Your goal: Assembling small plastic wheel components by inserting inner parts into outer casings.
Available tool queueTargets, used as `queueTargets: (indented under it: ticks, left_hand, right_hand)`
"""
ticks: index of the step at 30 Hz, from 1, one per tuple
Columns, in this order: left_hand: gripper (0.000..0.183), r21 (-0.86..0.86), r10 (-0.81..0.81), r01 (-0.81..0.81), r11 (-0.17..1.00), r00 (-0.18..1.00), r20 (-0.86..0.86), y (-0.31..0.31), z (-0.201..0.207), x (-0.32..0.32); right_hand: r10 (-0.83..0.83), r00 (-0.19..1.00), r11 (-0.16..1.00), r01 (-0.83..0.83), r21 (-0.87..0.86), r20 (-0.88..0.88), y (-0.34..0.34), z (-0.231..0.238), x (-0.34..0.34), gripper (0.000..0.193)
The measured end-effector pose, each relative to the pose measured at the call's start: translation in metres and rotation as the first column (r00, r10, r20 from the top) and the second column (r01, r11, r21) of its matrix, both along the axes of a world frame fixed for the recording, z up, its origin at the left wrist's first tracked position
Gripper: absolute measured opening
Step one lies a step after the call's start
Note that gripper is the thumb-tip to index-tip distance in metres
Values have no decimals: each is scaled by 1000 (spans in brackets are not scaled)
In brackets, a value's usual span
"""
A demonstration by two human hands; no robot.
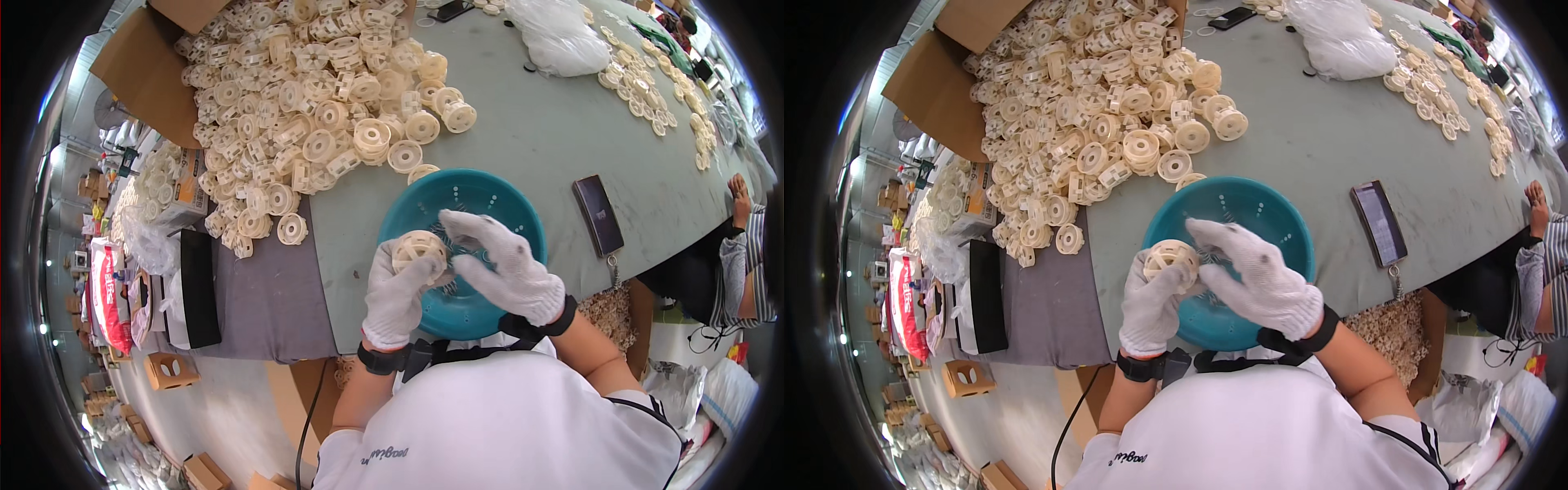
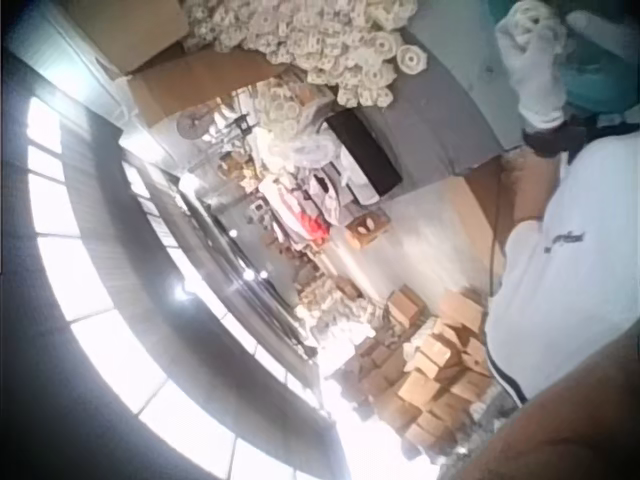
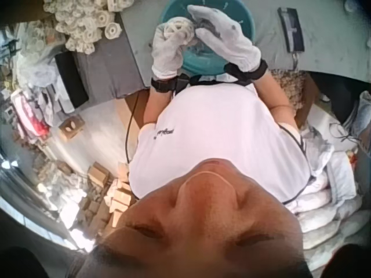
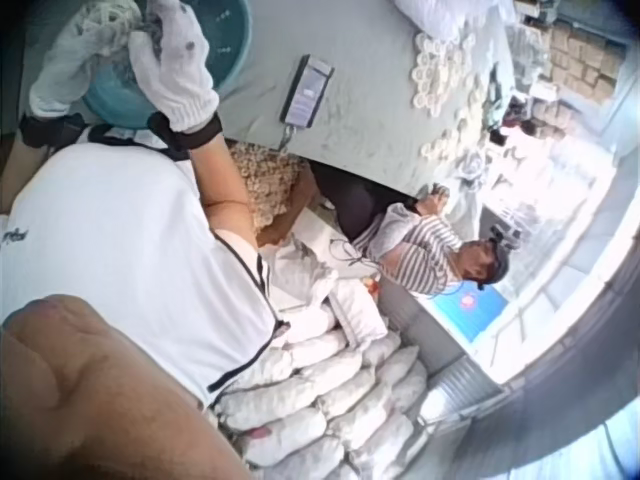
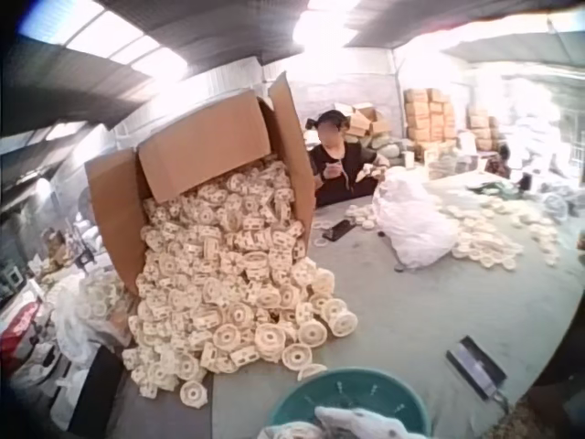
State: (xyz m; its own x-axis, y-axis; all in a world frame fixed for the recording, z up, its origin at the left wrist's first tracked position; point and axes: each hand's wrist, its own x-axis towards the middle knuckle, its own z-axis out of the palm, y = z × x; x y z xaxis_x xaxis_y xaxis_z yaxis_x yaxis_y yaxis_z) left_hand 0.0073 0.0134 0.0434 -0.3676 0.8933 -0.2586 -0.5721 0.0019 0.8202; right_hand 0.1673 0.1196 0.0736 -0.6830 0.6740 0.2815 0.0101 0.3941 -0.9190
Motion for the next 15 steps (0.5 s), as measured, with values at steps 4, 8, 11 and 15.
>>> queueTargets:
  ticks: [4,8,11,15]
  left_hand:
    - [28,25,90,-86,996,977,-192,-3,1,14]
    - [28,-22,89,-108,994,902,-422,-2,-1,16]
    - [27,-48,69,-115,992,831,-552,-3,-1,20]
    - [29,-19,33,-46,999,890,-454,4,-17,17]
  right_hand:
    - [2,1000,997,-2,73,2,-5,-4,-12,45]
    - [-132,991,952,128,277,-3,-14,-10,-15,43]
    - [-139,990,964,133,229,12,-11,-9,-9,40]
    - [-86,995,996,84,35,59,-14,-6,-5,36]
